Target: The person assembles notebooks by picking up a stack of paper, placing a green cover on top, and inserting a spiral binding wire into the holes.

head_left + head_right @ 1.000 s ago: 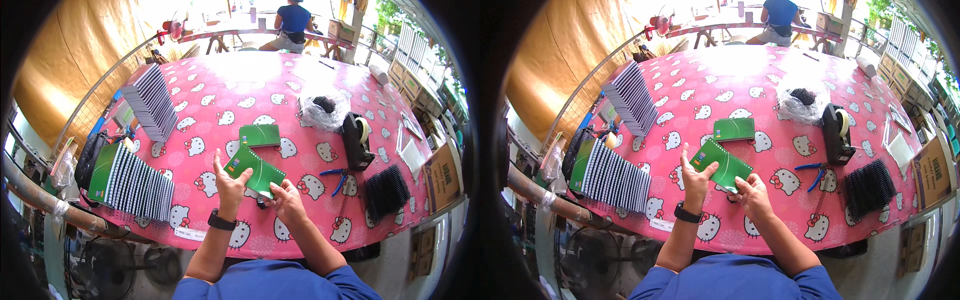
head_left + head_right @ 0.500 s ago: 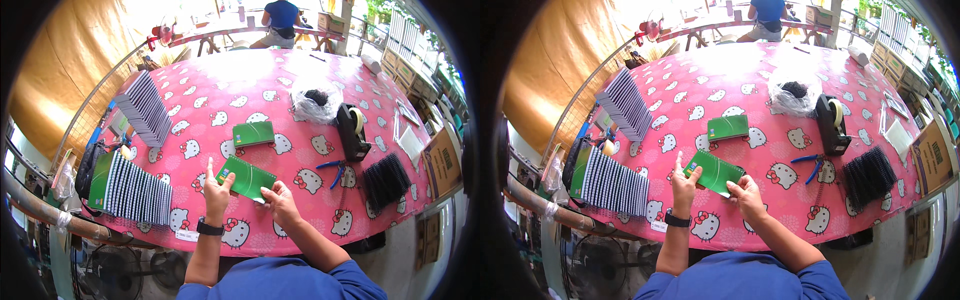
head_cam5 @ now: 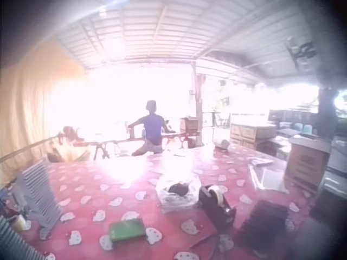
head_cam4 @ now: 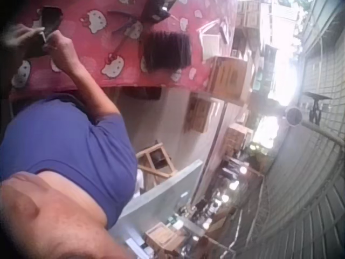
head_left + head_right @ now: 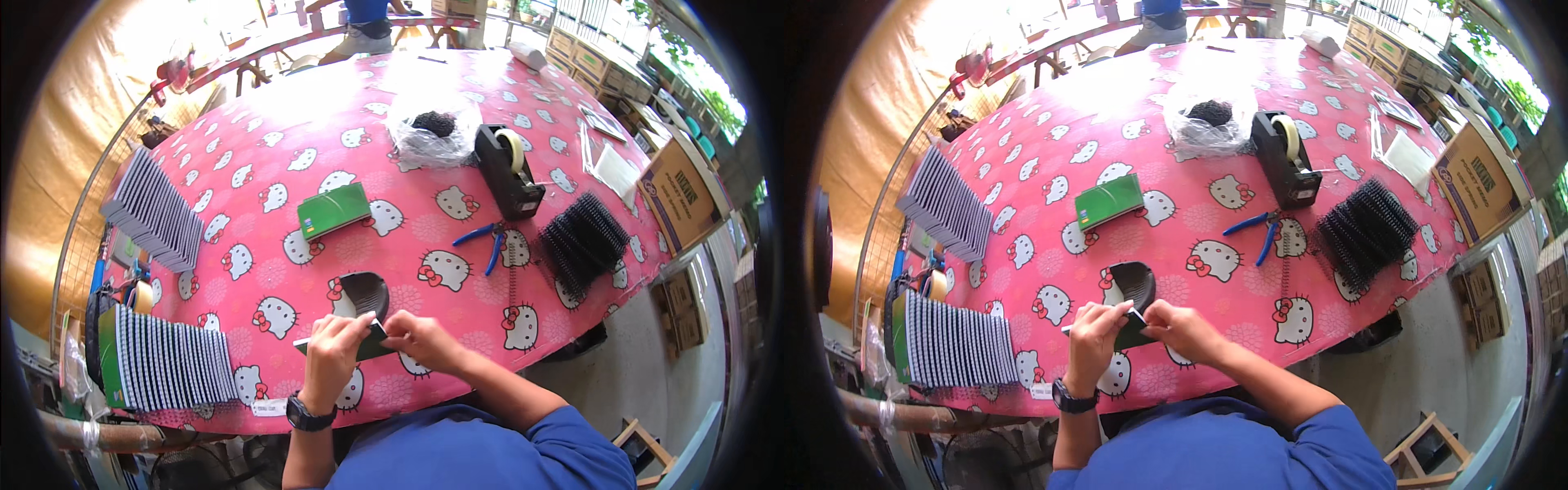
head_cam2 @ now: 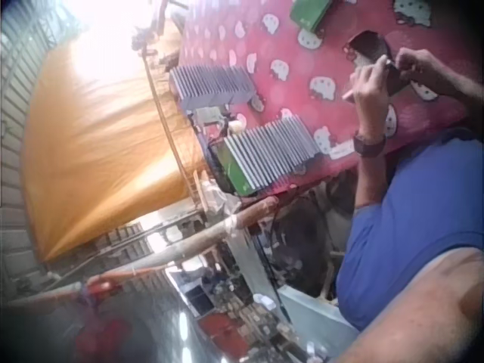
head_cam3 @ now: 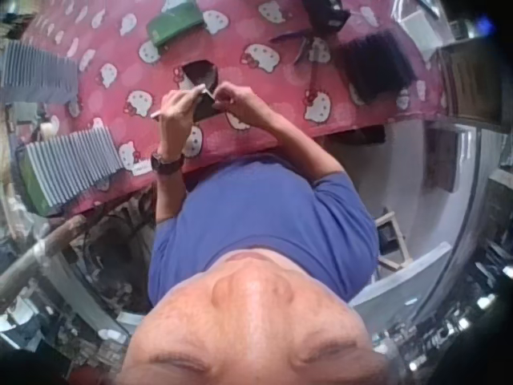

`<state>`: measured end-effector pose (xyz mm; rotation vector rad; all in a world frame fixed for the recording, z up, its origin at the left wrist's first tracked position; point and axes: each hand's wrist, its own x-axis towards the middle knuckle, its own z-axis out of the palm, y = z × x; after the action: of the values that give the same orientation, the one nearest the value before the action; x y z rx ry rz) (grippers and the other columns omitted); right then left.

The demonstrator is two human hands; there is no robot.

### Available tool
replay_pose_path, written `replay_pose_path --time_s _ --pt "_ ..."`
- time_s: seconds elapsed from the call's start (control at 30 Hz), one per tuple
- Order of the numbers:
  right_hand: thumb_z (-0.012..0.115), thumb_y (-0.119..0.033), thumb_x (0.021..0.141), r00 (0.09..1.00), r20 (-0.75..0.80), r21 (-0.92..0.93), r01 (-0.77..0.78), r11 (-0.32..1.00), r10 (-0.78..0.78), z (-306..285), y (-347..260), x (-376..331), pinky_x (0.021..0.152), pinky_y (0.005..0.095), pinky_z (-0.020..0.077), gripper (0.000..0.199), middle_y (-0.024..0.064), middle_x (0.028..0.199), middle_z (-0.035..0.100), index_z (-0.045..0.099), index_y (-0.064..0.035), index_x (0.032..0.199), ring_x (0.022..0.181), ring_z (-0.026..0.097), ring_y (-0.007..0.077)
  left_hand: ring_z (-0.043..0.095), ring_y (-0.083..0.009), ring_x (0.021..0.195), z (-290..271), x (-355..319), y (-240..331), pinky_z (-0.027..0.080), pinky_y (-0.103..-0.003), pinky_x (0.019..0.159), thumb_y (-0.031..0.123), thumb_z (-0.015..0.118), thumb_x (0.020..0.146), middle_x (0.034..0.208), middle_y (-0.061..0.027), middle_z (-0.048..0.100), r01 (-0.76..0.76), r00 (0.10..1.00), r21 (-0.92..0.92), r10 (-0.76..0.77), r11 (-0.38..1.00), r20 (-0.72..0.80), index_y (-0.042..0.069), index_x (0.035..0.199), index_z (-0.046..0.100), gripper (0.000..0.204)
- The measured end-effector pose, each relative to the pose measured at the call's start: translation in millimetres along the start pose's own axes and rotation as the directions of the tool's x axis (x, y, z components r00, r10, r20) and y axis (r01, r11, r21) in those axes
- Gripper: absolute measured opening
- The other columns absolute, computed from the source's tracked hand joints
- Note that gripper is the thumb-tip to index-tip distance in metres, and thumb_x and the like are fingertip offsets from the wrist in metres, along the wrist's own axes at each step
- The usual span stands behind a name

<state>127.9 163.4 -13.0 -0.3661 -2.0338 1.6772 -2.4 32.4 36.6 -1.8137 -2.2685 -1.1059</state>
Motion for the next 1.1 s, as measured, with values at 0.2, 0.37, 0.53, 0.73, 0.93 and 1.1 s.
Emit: replay_pose_path --time_s 0.2,0.37,0.53,0.73,0.93,1.1 --pt "0.072 -0.024 0.077 0.794 -0.576 -0.712 -0.371 0.596 -0.194 -143 11 2 0.076 0.037 0.0481 0.032 0.0131 0.094 0.062 0.061 -0.004 0.1 0.087 0.06 0.0286 0.056 -0.0172 0.077 11 -25 3 0.041 -0.032 0.07 0.004 0.064 0.074 0.083 -0.0001 0.061 -0.08 0.988 0.191 0.103 0.978 -0.113 0.01 0.104 0.068 0.031" --pt "0.066 -0.008 0.079 0.796 -0.599 -0.661 -0.43 0.615 -0.088 -172 31 -14 0.074 0.0366 0.049 0.022 0.0141 0.089 0.061 0.062 -0.0019 0.1 0.079 0.06 0.0281 0.057 -0.0178 0.078 13 -18 5 0.042 -0.033 0.071 0.004 0.065 0.073 0.082 -0.0006 0.06 -0.027 0.992 0.165 0.047 0.986 -0.119 0.01 0.102 0.068 0.029" --pt "0.058 -0.002 0.086 0.995 -0.102 -0.156 -0.016 0.988 0.0 -80 -38 3 0.066 0.0252 0.0462 0.024 0.0044 0.087 0.059 0.062 -0.0031 0.11 0.075 0.055 0.0111 0.059 -0.0211 0.08 9 -16 -3 0.044 -0.034 0.073 0.005 0.067 0.074 0.083 -0.0032 0.063 0.029 0.99 0.009 -0.028 1.0 -0.135 0.008 0.093 0.067 0.019" --pt "0.071 -0.001 0.073 0.972 0.186 -0.241 0.186 0.953 -0.142 -39 -32 20 0.067 0.0265 0.0476 0.027 0.0031 0.086 0.059 0.068 -0.0092 0.098 0.079 0.058 0.0145 0.058 -0.0215 0.075 1 -10 -6 0.046 -0.033 0.069 0.006 0.07 0.073 0.08 -0.005 0.064 -0.03 0.997 -0.071 0.025 0.997 -0.071 0.008 0.088 0.069 0.015" --pt "0.071 -0.001 0.072 0.927 0.33 -0.207 0.257 0.944 -0.18 -43 -30 27 0.069 0.0284 0.0483 0.026 0.0034 0.085 0.059 0.068 -0.0091 0.096 0.079 0.059 0.0176 0.058 -0.0215 0.08 3 -12 -9 0.046 -0.035 0.073 0.007 0.067 0.075 0.083 -0.0033 0.063 -0.009 0.999 -0.09 0.006 0.996 -0.031 0.01 0.092 0.068 0.017" --pt "0.066 0.003 0.076 0.86 0.5 -0.135 -0.041 0.99 0.104 -45 -26 26 0.073 0.0315 0.0501 0.03 0.0075 0.088 0.06 0.064 -0.0056 0.104 0.084 0.061 0.0194 0.058 -0.0212 0.082 3 -17 -10 0.045 -0.035 0.075 0.008 0.067 0.075 0.086 -0.003 0.063 -0.022 1.0 -0.081 0.022 0.996 -0.003 0.012 0.098 0.067 0.023"
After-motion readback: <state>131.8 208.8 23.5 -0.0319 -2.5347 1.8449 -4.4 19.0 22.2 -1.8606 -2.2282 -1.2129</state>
